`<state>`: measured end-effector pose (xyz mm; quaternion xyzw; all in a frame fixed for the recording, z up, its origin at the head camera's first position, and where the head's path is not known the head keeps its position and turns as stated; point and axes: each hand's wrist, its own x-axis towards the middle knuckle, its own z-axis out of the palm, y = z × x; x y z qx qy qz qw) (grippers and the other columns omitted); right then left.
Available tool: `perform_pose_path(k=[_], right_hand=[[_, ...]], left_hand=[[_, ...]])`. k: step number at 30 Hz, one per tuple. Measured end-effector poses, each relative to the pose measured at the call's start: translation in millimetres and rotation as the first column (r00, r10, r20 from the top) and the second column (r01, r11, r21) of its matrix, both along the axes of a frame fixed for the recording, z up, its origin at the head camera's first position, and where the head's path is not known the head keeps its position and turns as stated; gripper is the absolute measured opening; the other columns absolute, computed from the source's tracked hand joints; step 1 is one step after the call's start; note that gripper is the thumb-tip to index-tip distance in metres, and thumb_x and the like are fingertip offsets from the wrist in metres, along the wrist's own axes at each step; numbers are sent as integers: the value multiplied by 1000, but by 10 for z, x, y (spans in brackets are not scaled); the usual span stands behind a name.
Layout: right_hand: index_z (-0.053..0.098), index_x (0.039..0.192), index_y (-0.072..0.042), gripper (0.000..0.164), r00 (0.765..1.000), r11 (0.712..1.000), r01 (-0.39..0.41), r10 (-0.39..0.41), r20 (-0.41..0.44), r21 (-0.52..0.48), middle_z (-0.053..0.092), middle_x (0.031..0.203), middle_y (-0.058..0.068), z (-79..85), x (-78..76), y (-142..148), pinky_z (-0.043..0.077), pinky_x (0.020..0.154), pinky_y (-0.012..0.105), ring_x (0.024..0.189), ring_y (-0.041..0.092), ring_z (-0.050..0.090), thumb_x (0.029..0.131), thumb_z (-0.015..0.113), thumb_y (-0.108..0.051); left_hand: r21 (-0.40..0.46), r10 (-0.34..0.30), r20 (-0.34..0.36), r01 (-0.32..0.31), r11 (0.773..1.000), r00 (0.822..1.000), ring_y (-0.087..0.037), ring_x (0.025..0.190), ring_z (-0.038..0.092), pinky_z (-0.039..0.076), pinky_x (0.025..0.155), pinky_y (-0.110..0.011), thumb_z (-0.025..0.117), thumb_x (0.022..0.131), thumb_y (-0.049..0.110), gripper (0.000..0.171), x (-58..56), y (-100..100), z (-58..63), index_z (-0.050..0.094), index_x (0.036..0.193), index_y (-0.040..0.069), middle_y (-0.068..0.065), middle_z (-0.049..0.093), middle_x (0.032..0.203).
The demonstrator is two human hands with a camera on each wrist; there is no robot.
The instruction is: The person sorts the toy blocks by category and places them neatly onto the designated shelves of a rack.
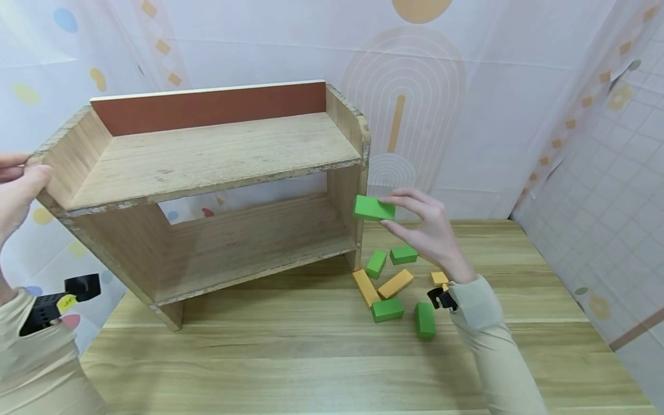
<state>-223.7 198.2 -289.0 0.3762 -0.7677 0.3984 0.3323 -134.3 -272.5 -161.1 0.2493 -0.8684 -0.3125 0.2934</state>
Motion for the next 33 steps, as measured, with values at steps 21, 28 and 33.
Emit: perform_pose_path(k=[21, 28, 33], right_hand=[[71, 106, -1, 32, 998, 995, 31, -36, -53, -97, 69, 105, 12, 562, -144, -801, 50, 77, 25, 88, 12, 60, 75, 78, -6], [71, 107, -1, 32, 1000, 993, -11, 9, -14, -119, 68, 106, 12, 642, -161, -1114, 54, 77, 30, 89, 16, 63, 77, 77, -9], [71, 105, 0, 31, 999, 992, -38, 36, -17, -119, 68, 105, 14, 682, -174, -1360, 53, 79, 31, 93, 19, 62, 77, 77, -9]], left_hand=[[-7, 15, 11, -15, 1000, 1000, 19, 55, 30, 28, 49, -6, 46, 87, 40, 52, -1, 34, 2, 59, 131, 13, 40, 25, 51], [35, 12, 9, -12, 999, 1000, 19, 58, 33, 29, 52, -5, 50, 86, 41, 54, 2, 29, 2, 57, 133, 16, 37, 30, 60], [24, 26, -5, -26, 999, 1000, 20, 57, 32, 28, 50, -4, 48, 86, 41, 54, 14, 31, -10, 57, 133, 14, 34, 31, 65]])
